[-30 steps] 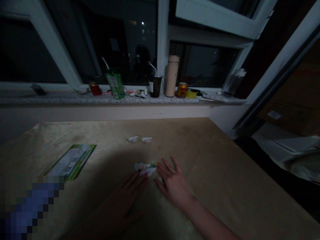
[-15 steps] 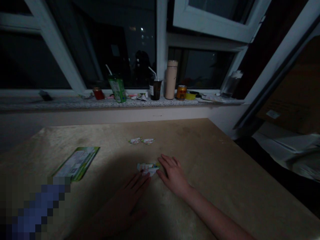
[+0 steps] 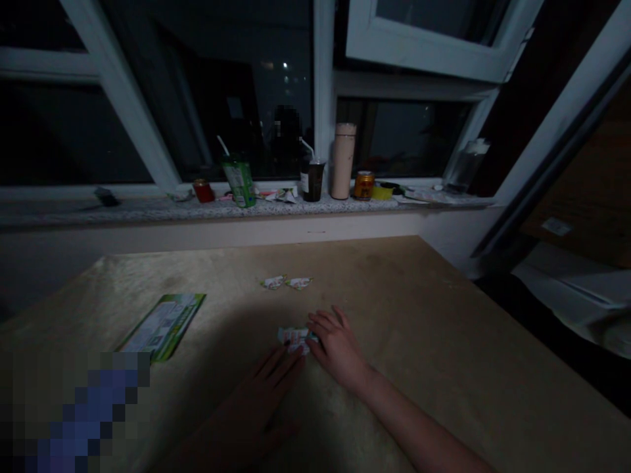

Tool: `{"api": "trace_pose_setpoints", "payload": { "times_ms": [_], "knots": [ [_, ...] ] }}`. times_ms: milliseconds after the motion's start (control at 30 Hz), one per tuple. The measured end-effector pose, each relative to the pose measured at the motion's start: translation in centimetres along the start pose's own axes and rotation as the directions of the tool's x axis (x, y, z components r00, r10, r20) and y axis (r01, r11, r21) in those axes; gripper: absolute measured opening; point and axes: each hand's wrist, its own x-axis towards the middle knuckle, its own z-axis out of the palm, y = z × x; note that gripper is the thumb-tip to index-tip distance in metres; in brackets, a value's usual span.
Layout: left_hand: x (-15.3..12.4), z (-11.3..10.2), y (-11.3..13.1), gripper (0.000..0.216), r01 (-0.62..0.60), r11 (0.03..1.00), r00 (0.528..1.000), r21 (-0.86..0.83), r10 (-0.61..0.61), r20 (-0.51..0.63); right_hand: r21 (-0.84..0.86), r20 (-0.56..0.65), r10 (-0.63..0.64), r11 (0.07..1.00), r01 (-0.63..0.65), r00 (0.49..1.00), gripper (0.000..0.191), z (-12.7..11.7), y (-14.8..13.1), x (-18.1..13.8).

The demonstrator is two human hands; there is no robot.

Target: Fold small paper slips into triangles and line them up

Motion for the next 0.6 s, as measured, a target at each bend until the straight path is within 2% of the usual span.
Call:
{"api": "trace_pose_setpoints", "payload": {
  "times_ms": [200, 433, 600],
  "knots": [
    [-0.07, -0.36, 0.15, 0.087, 0.006, 1.0, 1.0, -0.024, -0.006, 0.008, 0.021, -0.046, -0.013, 1.0, 0.014, 0.999, 0.027, -0.32, -0.18, 0.04],
    [-0.04, -0.26, 0.17, 0.087, 0.033, 0.999, 0.999, -0.025, -0.032, 0.017, 0.058, -0.078, 0.047, 0.997, -0.043, 0.996, 0.016, -0.29, -0.46, 0.46],
    [-0.07, -0.49, 0.3, 0.087, 0.035, 0.999, 0.999, -0.025, -0.035, 0.026, 0.111, -0.11, 0.03, 0.994, -0.018, 0.993, 0.009, -0.19, -0.72, 0.65]
  ]
}}
